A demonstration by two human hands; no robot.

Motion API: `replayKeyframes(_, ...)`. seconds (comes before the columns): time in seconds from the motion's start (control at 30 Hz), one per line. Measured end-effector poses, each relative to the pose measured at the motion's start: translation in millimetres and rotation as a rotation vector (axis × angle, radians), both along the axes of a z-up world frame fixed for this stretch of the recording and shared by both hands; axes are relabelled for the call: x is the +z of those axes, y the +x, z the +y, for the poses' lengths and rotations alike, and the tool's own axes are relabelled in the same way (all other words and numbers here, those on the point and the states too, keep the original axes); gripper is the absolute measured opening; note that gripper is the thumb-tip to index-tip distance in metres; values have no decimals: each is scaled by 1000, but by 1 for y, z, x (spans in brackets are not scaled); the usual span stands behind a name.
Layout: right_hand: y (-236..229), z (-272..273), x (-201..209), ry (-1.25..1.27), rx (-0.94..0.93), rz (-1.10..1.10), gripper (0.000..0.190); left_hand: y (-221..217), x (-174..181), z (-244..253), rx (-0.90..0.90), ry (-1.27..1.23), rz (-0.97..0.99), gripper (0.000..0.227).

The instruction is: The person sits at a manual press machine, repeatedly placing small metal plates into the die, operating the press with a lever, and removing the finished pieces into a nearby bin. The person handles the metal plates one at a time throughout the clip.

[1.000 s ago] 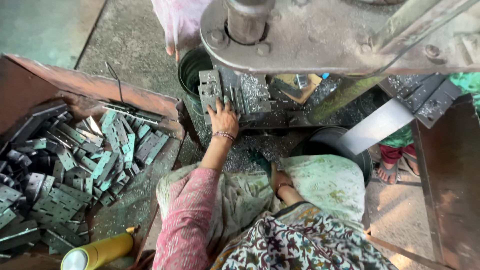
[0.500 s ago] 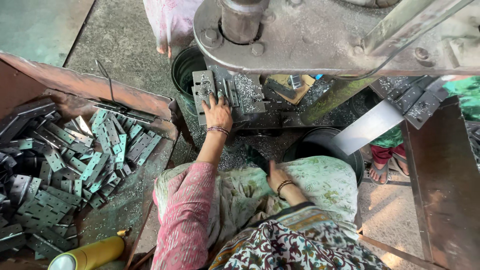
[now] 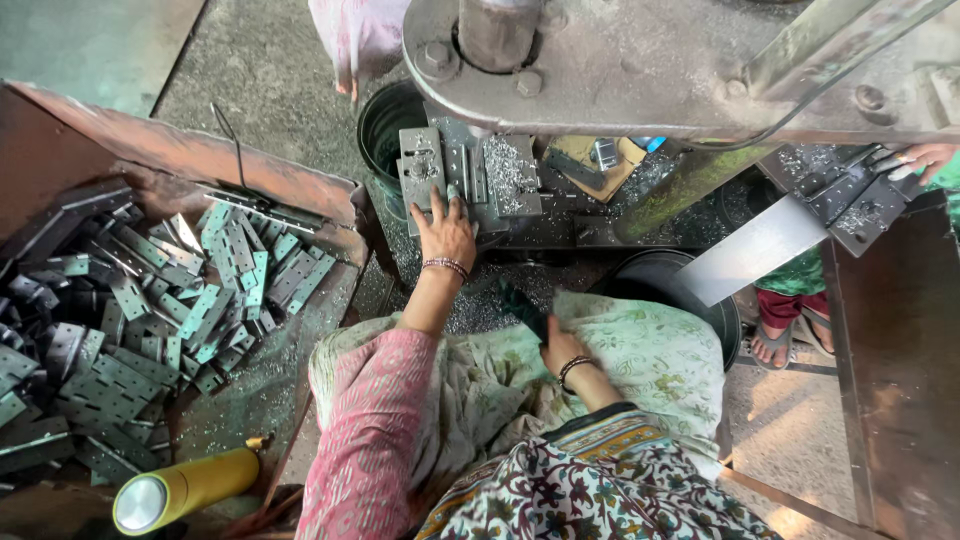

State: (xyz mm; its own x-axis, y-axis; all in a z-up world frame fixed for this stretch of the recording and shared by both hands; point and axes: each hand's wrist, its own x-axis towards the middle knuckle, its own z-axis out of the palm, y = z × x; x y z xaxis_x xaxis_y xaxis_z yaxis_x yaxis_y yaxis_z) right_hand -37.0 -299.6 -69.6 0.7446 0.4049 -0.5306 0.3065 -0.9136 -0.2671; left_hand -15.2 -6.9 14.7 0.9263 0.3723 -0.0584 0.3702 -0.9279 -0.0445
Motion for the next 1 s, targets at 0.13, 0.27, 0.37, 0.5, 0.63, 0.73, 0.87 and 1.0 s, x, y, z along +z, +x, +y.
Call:
replayKeyframes(0.13, 8, -6, 30, -25, 80, -80, 64, 12, 8, 1, 33, -2, 72, 51)
replayKeyframes(0.27, 8, 2, -5, -115, 46, 3, 71, 24, 9, 6, 40, 64, 6, 54)
replayKeyframes(0.37, 2, 0, -52, -95, 31, -59, 82, 26, 3, 7, 15, 35, 73, 52)
replayKeyframes(0.5, 4, -6, -85, -36, -8, -57, 67, 23, -6, 13, 13, 41, -12, 49)
replayKeyframes(0.63, 4, -8, -61, 15, -1, -66, 75, 21, -9, 8, 46, 19, -67, 60)
replayKeyframes(0.73, 9, -7, -25, 7, 30, -47, 70, 23, -7, 13, 60, -29, -13, 57)
replayKeyframes(0.87, 14, -16, 2, 15, 94, -115, 68, 35, -11, 15, 74, -56, -17, 55)
replayKeyframes(1.0, 11, -6, -16, 25, 64, 1, 66, 51, -10, 24, 92, -27, -33, 51)
